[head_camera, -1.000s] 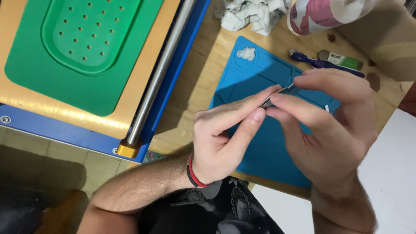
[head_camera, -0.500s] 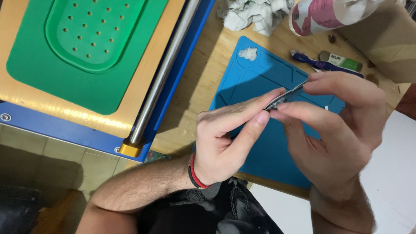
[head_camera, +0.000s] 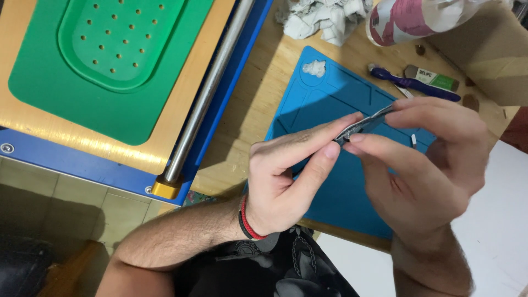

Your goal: The person is separating the glass screen from the LCD of a mobile phone using a small pry tool and a screwdriver on a repair bench.

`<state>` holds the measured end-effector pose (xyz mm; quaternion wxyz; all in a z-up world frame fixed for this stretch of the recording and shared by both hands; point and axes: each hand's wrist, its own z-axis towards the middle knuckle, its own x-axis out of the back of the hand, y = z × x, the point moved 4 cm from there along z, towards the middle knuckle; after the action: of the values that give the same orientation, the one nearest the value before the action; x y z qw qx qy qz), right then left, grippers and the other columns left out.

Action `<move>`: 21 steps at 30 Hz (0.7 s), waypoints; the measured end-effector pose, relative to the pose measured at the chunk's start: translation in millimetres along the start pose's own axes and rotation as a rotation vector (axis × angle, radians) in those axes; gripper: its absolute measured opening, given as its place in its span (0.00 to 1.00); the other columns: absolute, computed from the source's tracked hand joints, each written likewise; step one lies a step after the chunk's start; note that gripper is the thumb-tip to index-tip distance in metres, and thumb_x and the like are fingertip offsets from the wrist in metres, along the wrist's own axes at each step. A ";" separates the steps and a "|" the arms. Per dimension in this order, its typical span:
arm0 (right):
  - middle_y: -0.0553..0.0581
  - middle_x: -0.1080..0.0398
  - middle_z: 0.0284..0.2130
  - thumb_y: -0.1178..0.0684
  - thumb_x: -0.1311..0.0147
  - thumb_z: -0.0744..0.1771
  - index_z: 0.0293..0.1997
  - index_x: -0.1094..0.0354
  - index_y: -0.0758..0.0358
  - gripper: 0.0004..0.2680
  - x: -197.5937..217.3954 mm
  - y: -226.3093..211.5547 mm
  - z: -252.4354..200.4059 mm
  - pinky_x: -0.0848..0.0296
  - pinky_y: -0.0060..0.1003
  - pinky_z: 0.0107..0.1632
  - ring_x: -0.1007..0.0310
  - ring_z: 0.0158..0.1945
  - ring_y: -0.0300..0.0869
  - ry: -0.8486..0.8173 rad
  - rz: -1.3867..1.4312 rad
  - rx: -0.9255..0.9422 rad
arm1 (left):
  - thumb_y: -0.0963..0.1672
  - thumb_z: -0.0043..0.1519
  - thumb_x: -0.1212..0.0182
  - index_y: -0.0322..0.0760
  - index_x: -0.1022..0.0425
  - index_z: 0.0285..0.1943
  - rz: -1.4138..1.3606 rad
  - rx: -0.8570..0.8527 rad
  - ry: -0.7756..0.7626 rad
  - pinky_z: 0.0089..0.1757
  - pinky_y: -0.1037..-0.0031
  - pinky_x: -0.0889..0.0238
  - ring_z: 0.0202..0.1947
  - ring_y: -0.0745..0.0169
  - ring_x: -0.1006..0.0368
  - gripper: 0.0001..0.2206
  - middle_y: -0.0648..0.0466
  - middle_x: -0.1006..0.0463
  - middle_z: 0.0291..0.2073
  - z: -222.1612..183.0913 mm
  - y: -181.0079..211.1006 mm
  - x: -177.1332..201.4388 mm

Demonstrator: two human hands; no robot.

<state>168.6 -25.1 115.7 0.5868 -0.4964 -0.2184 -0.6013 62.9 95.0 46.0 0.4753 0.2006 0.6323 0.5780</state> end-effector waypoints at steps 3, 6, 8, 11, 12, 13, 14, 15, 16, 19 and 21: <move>0.69 0.36 0.49 0.69 0.33 0.75 0.47 0.19 0.62 0.07 0.6 1.9 -0.2 0.18 0.60 0.55 0.25 0.51 0.66 0.071 -0.016 0.072 | 0.39 0.78 0.45 0.28 0.23 0.67 0.023 -0.008 -0.011 0.69 0.67 0.20 0.68 0.46 0.16 0.12 0.38 0.17 0.65 1.8 3.9 -1.5; 0.67 0.36 0.48 0.66 0.37 0.76 0.49 0.17 0.62 0.05 3.3 -2.0 -2.0 0.17 0.58 0.54 0.30 0.50 0.63 0.048 -0.109 0.111 | 0.39 0.78 0.44 0.30 0.22 0.66 0.031 -0.007 0.014 0.68 0.69 0.19 0.67 0.47 0.15 0.11 0.39 0.16 0.64 2.4 4.2 -3.0; 0.67 0.36 0.47 0.66 0.37 0.75 0.48 0.17 0.62 0.05 -2.9 -1.7 -8.5 0.19 0.56 0.51 0.29 0.47 0.62 0.073 -0.108 0.101 | 0.40 0.78 0.45 0.30 0.22 0.66 0.054 -0.001 0.021 0.65 0.70 0.19 0.65 0.49 0.14 0.11 0.40 0.16 0.63 3.3 4.8 -3.0; 0.66 0.34 0.43 0.67 0.38 0.74 0.46 0.18 0.67 0.04 -14.2 2.2 -12.6 0.24 0.53 0.45 0.27 0.41 0.59 0.139 -0.089 0.116 | 0.41 0.78 0.45 0.31 0.21 0.66 0.074 0.009 0.042 0.62 0.72 0.18 0.62 0.52 0.13 0.12 0.41 0.15 0.62 3.5 2.8 -2.8; 0.65 0.33 0.41 0.69 0.39 0.73 0.45 0.19 0.70 0.04 -17.6 3.6 -13.3 0.26 0.52 0.42 0.25 0.38 0.58 0.184 -0.073 0.140 | 0.41 0.78 0.44 0.31 0.21 0.65 0.071 0.011 0.054 0.62 0.73 0.18 0.62 0.53 0.13 0.12 0.41 0.15 0.62 3.4 1.6 -2.7; 0.65 0.33 0.41 0.69 0.39 0.73 0.45 0.19 0.70 0.04 -19.3 5.3 -14.1 0.26 0.52 0.42 0.25 0.38 0.58 0.184 -0.074 0.140 | 0.41 0.78 0.44 0.31 0.21 0.65 0.071 0.011 0.054 0.62 0.73 0.18 0.62 0.53 0.13 0.12 0.41 0.15 0.62 3.8 1.5 -2.8; 0.64 0.33 0.42 0.68 0.39 0.73 0.44 0.18 0.71 0.04 -20.6 5.8 -15.2 0.27 0.53 0.41 0.26 0.37 0.57 0.195 -0.098 0.170 | 0.40 0.77 0.44 0.30 0.21 0.65 0.064 0.019 0.061 0.61 0.73 0.18 0.62 0.53 0.13 0.12 0.41 0.15 0.62 4.1 1.0 -2.7; 0.64 0.34 0.42 0.68 0.39 0.73 0.42 0.17 0.72 0.05 -21.9 6.3 -16.3 0.28 0.53 0.39 0.28 0.37 0.57 0.206 -0.123 0.200 | 0.40 0.77 0.44 0.29 0.21 0.65 0.057 0.027 0.067 0.61 0.73 0.18 0.62 0.53 0.14 0.12 0.41 0.15 0.62 4.4 0.6 -2.7; 0.64 0.34 0.42 0.68 0.39 0.73 0.42 0.17 0.72 0.05 -25.5 10.0 -16.6 0.28 0.53 0.39 0.28 0.37 0.57 0.206 -0.124 0.200 | 0.40 0.77 0.44 0.29 0.21 0.65 0.057 0.027 0.067 0.61 0.73 0.18 0.62 0.53 0.14 0.12 0.41 0.15 0.62 4.5 -0.1 -2.9; 0.63 0.33 0.41 0.69 0.42 0.72 0.41 0.18 0.73 0.06 -32.5 16.4 -17.7 0.34 0.51 0.36 0.29 0.32 0.55 0.281 -0.087 0.258 | 0.40 0.77 0.43 0.30 0.21 0.65 0.070 0.032 0.082 0.58 0.76 0.19 0.59 0.58 0.13 0.11 0.42 0.15 0.62 5.0 -2.4 -2.5; 0.61 0.31 0.39 0.70 0.43 0.72 0.38 0.19 0.71 0.07 -35.9 17.8 -17.5 0.34 0.52 0.35 0.24 0.33 0.55 0.328 -0.105 0.283 | 0.40 0.77 0.43 0.30 0.20 0.65 0.084 0.033 0.106 0.59 0.76 0.19 0.59 0.58 0.13 0.11 0.44 0.14 0.60 5.5 -4.0 -1.8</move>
<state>172.6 -26.2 72.1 0.6460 -0.2927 -0.2278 -0.6671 69.5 95.5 43.6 0.4130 0.2038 0.6571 0.5967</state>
